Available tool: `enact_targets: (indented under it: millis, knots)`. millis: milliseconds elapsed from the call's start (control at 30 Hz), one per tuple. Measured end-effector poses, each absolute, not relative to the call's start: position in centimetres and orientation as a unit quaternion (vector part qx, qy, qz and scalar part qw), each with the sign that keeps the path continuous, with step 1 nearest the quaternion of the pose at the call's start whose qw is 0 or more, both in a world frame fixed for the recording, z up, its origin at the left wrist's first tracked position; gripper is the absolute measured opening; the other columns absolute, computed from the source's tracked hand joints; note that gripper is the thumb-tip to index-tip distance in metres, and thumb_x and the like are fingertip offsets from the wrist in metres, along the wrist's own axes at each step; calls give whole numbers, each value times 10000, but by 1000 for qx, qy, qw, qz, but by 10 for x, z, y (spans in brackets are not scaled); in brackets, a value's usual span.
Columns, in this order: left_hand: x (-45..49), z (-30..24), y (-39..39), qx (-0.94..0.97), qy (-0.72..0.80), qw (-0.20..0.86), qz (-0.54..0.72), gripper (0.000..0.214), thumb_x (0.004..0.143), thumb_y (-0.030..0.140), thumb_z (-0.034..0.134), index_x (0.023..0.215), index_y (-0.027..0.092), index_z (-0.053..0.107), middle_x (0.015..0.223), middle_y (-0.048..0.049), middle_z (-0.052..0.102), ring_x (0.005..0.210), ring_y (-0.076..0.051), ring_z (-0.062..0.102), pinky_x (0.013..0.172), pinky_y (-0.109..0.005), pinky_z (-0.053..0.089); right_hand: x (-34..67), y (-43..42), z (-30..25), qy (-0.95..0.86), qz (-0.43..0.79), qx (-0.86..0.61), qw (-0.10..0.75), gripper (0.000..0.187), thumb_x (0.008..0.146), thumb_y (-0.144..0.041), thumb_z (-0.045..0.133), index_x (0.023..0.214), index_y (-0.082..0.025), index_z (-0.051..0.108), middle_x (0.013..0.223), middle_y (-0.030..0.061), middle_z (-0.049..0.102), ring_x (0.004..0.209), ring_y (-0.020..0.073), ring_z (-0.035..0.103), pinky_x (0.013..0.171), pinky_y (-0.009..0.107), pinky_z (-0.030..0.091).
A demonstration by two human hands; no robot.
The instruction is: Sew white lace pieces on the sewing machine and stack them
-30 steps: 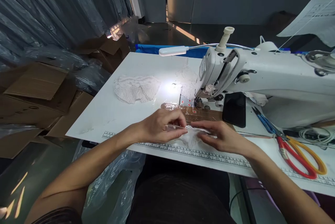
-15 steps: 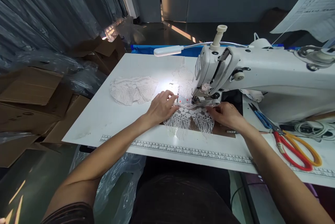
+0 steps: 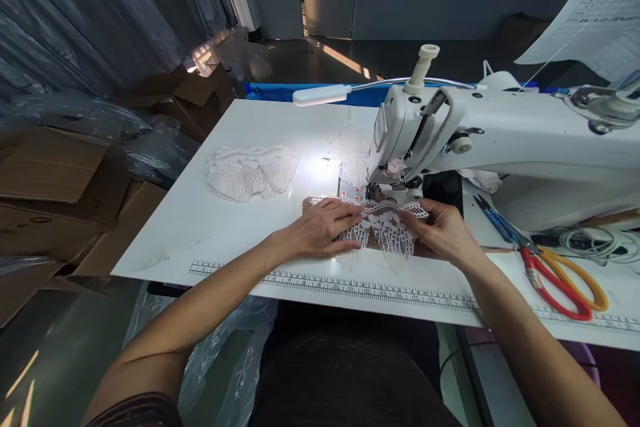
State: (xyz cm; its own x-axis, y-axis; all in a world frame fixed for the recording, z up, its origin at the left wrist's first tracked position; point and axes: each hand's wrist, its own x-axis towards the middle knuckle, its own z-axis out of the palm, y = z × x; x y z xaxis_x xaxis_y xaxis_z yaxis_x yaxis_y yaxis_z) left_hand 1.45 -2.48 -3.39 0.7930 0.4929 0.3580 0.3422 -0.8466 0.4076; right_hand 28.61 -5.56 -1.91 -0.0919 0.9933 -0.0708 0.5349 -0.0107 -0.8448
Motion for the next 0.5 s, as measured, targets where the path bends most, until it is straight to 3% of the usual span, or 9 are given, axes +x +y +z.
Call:
enact_targets:
  millis: [133, 233, 333, 400, 500]
  knots:
    - [10, -25, -24, 827, 334, 371, 260, 687, 890, 679, 557, 1341, 163, 510, 1146, -147, 678, 939, -247, 684, 750, -413, 583, 260, -51, -21, -548, 478, -598, 338, 351, 798, -528, 679, 867, -188, 624, 621, -12, 585, 510, 126, 506, 450, 265, 390]
    - [6, -18, -24, 716, 363, 541, 250, 873, 854, 748, 531, 1447, 130, 359, 1078, -154, 668, 795, -213, 688, 596, -325, 561, 234, -44, -15, -522, 536, -556, 362, 416, 758, -528, 720, 954, -177, 616, 731, 33, 654, 588, 151, 590, 467, 277, 460]
    - [5, -17, -25, 697, 427, 518, 250, 929, 781, 675, 692, 1451, 129, 351, 991, -109, 662, 768, -203, 668, 595, -306, 531, 228, -40, -10, -560, 532, -535, 342, 431, 806, -530, 668, 1054, -179, 627, 901, 90, 713, 727, 189, 676, 526, 289, 514]
    - [6, -18, -27, 708, 475, 461, 246, 848, 772, 558, 755, 1420, 142, 400, 912, -60, 651, 734, -186, 642, 600, -301, 508, 237, -40, -10, -613, 444, -573, 315, 391, 862, -507, 599, 1061, -176, 655, 853, 80, 717, 727, 197, 680, 587, 315, 529]
    - [9, -19, -31, 714, 491, 439, 237, 649, 831, 407, 695, 1377, 160, 447, 828, -13, 634, 676, -164, 610, 594, -298, 491, 252, -44, -18, -712, 271, -589, 269, 336, 922, -417, 508, 1063, -179, 699, 761, 59, 695, 695, 199, 655, 678, 358, 532]
